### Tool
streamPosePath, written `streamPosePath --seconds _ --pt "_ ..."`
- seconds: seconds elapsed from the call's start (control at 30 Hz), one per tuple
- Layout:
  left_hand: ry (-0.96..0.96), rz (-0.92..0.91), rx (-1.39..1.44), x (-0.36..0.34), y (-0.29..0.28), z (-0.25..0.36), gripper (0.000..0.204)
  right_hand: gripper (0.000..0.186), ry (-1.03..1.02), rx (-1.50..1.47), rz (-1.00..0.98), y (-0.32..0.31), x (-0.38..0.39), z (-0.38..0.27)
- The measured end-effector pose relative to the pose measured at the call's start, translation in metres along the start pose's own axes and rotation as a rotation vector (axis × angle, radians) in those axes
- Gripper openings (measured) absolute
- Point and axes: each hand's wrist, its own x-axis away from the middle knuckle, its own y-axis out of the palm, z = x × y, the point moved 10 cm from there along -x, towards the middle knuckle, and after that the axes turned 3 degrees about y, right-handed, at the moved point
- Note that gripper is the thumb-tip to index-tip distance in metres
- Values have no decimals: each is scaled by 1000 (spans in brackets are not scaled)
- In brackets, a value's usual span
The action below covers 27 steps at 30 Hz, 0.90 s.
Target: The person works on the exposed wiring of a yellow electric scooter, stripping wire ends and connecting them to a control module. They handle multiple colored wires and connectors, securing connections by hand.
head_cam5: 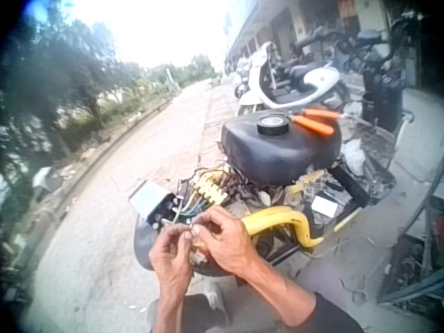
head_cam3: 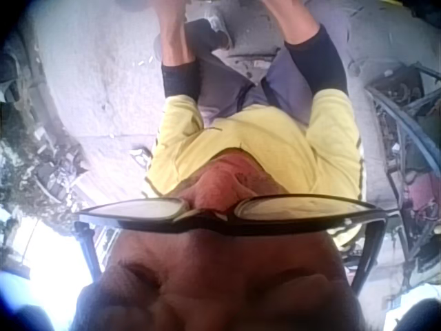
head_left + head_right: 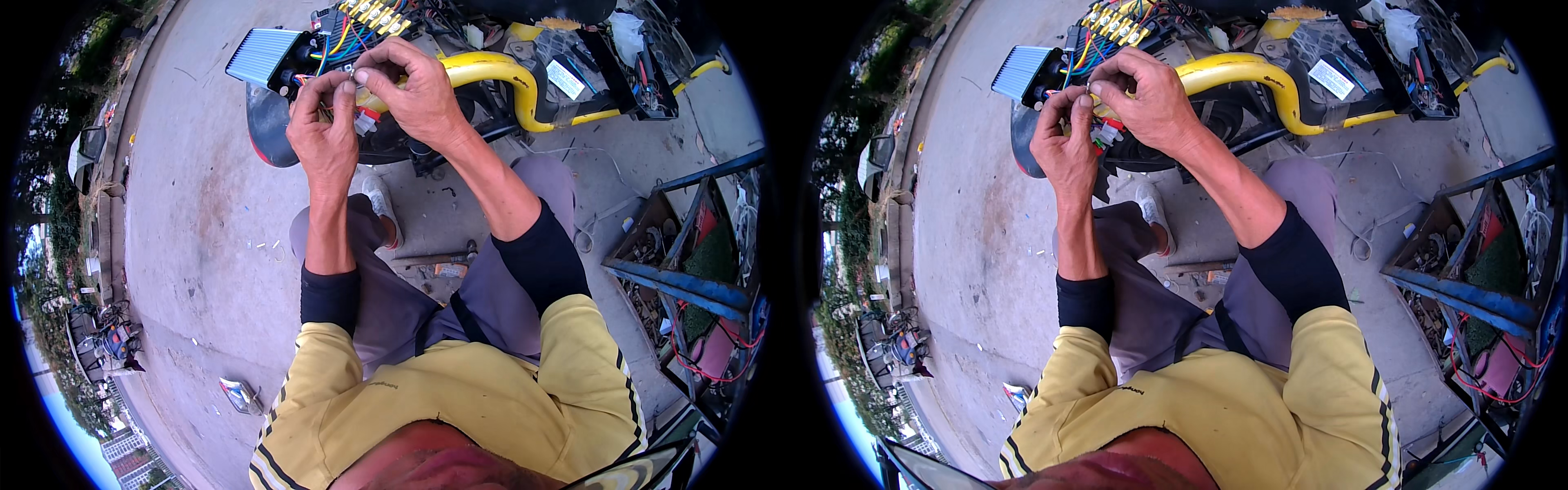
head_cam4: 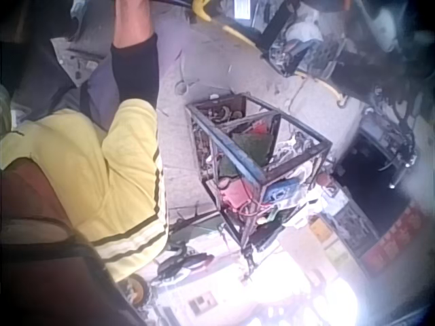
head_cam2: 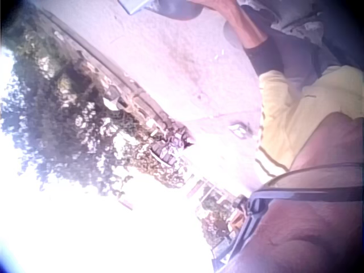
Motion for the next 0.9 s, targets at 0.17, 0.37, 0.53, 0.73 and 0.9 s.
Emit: streamPosePath --seconds 0.17,0.37,0.53,0.73,0.9 --pt "17 2 -3 0 0 0 9 14 6 -4 -1 1 0 0" --pt "9 -41 -52 0 1 0 12 13 -5 4 -1 0 0 -1" --pt "7 -60 -79 1 1 -1 14 13 -14 8 2 0 0 -1" --pt "5 -63 -80 1 1 -2 14 13 -24 16 9 0 0 -2" --pt "-6 -65 -51 1 1 -3 14 13 -17 7 16 -1 0 -1"
